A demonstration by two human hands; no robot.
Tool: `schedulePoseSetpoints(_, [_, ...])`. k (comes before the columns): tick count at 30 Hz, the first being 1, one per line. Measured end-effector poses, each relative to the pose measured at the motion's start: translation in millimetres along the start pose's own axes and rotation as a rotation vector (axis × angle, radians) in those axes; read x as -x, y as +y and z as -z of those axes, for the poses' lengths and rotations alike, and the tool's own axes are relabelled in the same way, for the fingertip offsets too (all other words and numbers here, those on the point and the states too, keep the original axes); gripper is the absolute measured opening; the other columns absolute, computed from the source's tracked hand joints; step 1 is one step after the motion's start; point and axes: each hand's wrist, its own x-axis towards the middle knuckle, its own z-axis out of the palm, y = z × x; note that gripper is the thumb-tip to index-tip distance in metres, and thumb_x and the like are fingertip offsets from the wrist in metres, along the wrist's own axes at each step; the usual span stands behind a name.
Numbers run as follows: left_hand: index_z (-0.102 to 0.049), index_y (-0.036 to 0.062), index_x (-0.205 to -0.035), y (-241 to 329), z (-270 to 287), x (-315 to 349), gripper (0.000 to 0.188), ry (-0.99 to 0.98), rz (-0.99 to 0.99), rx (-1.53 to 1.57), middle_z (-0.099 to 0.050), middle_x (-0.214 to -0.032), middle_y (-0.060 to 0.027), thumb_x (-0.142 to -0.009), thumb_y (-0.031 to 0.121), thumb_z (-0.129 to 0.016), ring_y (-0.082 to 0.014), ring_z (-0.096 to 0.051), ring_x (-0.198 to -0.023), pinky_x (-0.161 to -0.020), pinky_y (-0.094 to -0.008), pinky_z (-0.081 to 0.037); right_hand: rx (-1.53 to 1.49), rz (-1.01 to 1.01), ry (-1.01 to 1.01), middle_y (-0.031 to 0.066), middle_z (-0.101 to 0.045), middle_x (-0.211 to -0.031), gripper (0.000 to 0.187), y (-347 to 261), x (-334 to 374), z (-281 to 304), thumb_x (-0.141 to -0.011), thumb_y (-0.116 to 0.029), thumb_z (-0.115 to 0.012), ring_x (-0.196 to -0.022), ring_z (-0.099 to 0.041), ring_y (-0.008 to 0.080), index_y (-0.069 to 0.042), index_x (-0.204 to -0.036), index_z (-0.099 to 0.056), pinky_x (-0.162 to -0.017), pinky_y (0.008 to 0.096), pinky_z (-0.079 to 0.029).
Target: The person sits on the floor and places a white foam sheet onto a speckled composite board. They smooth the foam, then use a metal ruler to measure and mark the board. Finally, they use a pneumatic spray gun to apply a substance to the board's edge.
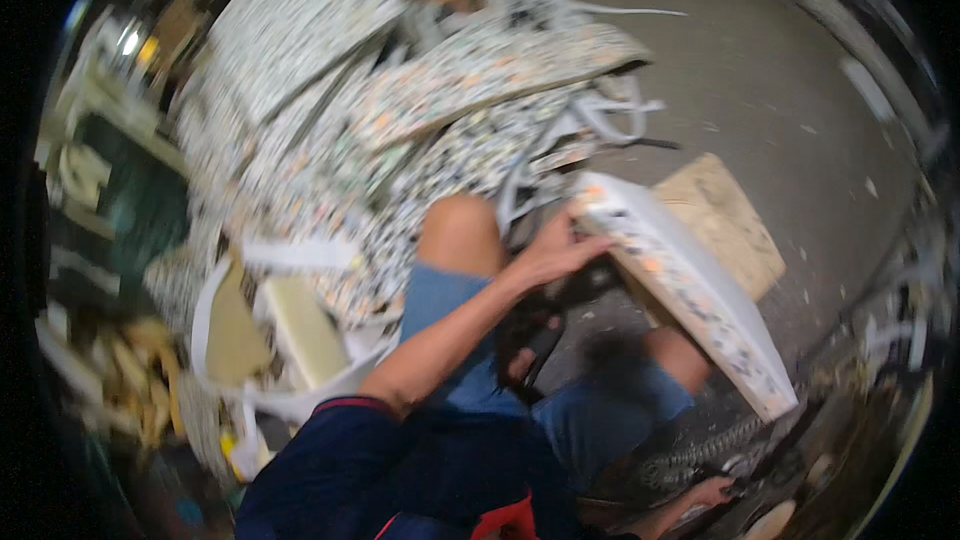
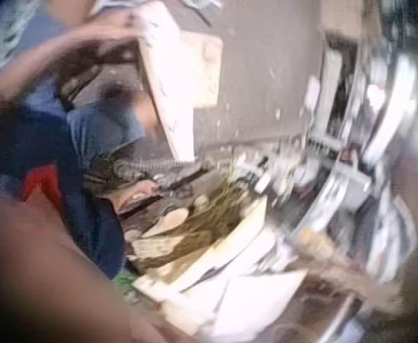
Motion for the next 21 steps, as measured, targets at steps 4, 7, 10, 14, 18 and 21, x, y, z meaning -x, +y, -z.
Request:
schedulePoseSetpoints(4, [-0.013,-0.0081,-0.157,-3,-13,10,0.12,0.065,0.005,0.024,-0.055,-0.139,-0.0307,-0.079,0.048,-0.085,-0.0314,-0.067,-0.108,-0.097,-0.0379,-0.052,0.239,-0.032,-0.124,0.0265,-0.062,-0.133,0.068,-1,36,21,-0.097,-0.047,-0.066,-0.118,-0.064,0.0399,0.002,-0.143,-0.051,-0.096,0.0511,-0.052])
schedulePoseSetpoints(7, [-0.015,-0.0069,-0.157,24,-14,43,0.103,0.163,0.067,0.15,-0.055,-0.139,-0.0273,-0.088,0.039,-0.077,-0.0284,-0.068,-0.095,-0.09,-0.0394,-0.054,0.379,0.044,-0.241,0.0258,-0.062,-0.133,0.069,8,85,48,-0.097,-0.048,-0.066,-0.117,-0.064,0.0401,0.001,-0.143,-0.051,-0.095,0.0514,-0.052])
schedulePoseSetpoints(10, [-0.049,0.0017,-0.135,58,24,103,0.048,0.095,-0.013,-0.037,-0.071,-0.098,-0.0165,-0.097,0.023,-0.069,-0.0213,-0.069,-0.085,-0.075,-0.0347,-0.055,0.432,0.169,-0.327,0.0251,-0.062,-0.134,0.07,-14,116,52,-0.097,-0.049,-0.066,-0.117,-0.064,0.0404,0.001,-0.143,-0.051,-0.095,0.0517,-0.052])
schedulePoseSetpoints(14, [-0.066,-0.0016,-0.107,77,94,192,0.015,0.236,-0.399,-0.31,-0.07,-0.093,-0.0169,-0.1,0.01,-0.059,-0.026,-0.068,-0.081,-0.073,-0.0346,-0.054,0.251,0.516,-0.432,0.0214,-0.064,-0.132,0.066,-71,143,57,-0.1,-0.049,-0.061,-0.116,-0.064,0.0387,-0.004,-0.146,-0.05,-0.095,0.0515,-0.053])
schedulePoseSetpoints(18, [-0.064,-0.0038,-0.114,62,179,275,0.021,0.795,-0.269,-0.6,-0.066,-0.114,-0.0214,-0.095,0.005,-0.061,-0.0351,-0.064,-0.106,-0.094,-0.0402,-0.051,-0.012,0.812,-0.457,0.0214,-0.068,-0.125,0.04,-172,158,71,-0.106,-0.034,-0.055,-0.111,-0.067,0.0346,-0.004,-0.13,-0.066,-0.093,0.0476,-0.054])
schedulePoseSetpoints(21, [-0.054,0.0,-0.135,56,250,360,0.055,1.255,0.158,-0.942,-0.056,-0.139,-0.0201,-0.086,0.016,-0.074,-0.0361,-0.051,-0.131,-0.113,-0.0445,-0.037,-0.259,0.91,-0.502,0.0183,-0.074,-0.111,0.042,-246,173,87,-0.103,-0.038,-0.06,-0.093,-0.072,0.0314,-0.002,-0.12,-0.072,-0.081,0.0396,-0.057])
